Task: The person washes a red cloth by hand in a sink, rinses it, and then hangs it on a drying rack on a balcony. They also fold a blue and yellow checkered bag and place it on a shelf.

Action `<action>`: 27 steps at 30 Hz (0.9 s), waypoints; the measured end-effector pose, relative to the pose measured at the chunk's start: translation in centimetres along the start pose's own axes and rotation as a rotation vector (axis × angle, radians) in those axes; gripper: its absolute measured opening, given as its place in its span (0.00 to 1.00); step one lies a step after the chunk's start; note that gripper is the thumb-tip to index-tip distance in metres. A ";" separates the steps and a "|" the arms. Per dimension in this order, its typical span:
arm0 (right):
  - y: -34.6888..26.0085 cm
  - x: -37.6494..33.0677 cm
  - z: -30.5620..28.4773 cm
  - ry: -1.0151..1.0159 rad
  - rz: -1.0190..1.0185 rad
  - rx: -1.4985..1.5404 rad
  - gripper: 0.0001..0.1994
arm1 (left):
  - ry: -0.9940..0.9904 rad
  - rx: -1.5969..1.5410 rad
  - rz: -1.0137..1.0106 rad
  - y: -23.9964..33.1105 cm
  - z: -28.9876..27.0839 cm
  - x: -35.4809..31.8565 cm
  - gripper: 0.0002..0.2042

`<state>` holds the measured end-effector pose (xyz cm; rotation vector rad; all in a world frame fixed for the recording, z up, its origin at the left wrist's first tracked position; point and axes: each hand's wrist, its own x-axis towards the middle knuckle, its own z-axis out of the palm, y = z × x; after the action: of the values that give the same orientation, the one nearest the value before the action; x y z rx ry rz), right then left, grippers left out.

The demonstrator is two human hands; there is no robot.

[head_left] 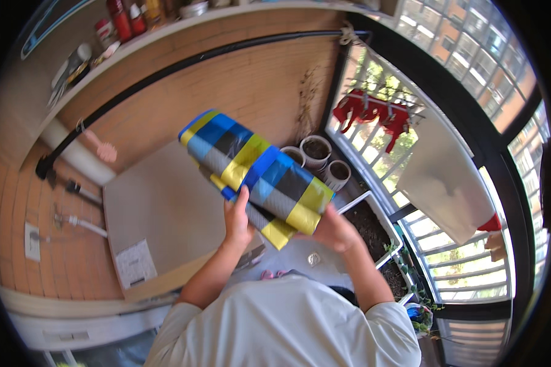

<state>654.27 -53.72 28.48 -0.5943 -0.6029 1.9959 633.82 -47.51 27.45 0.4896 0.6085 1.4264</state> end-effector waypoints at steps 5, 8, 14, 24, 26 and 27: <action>1.3 0.5 -0.4 0.277 0.012 0.157 0.22 | -0.053 -0.019 -0.035 -2.0 1.9 1.3 0.21; -1.1 0.2 -0.7 0.440 -0.113 0.102 0.17 | -0.100 0.064 0.000 -3.8 4.6 2.6 0.23; -9.6 -2.2 -1.5 0.563 -0.436 0.078 0.14 | -0.619 0.330 0.087 -4.2 14.6 6.9 0.27; -38.1 -4.8 -5.3 0.102 -1.151 -0.144 0.15 | -0.934 0.474 -0.122 -7.6 23.4 16.9 0.24; -44.1 -3.8 -5.9 0.017 -1.135 -0.030 0.13 | -0.899 0.501 -0.190 -8.6 23.3 18.4 0.20; -47.2 -3.2 -6.6 -0.048 -1.127 -0.059 0.12 | -0.884 0.512 -0.211 -9.0 23.2 18.8 0.19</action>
<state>690.09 -34.57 53.55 -0.1447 -0.7897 0.9294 656.52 -28.54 37.45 1.3238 0.2724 0.7165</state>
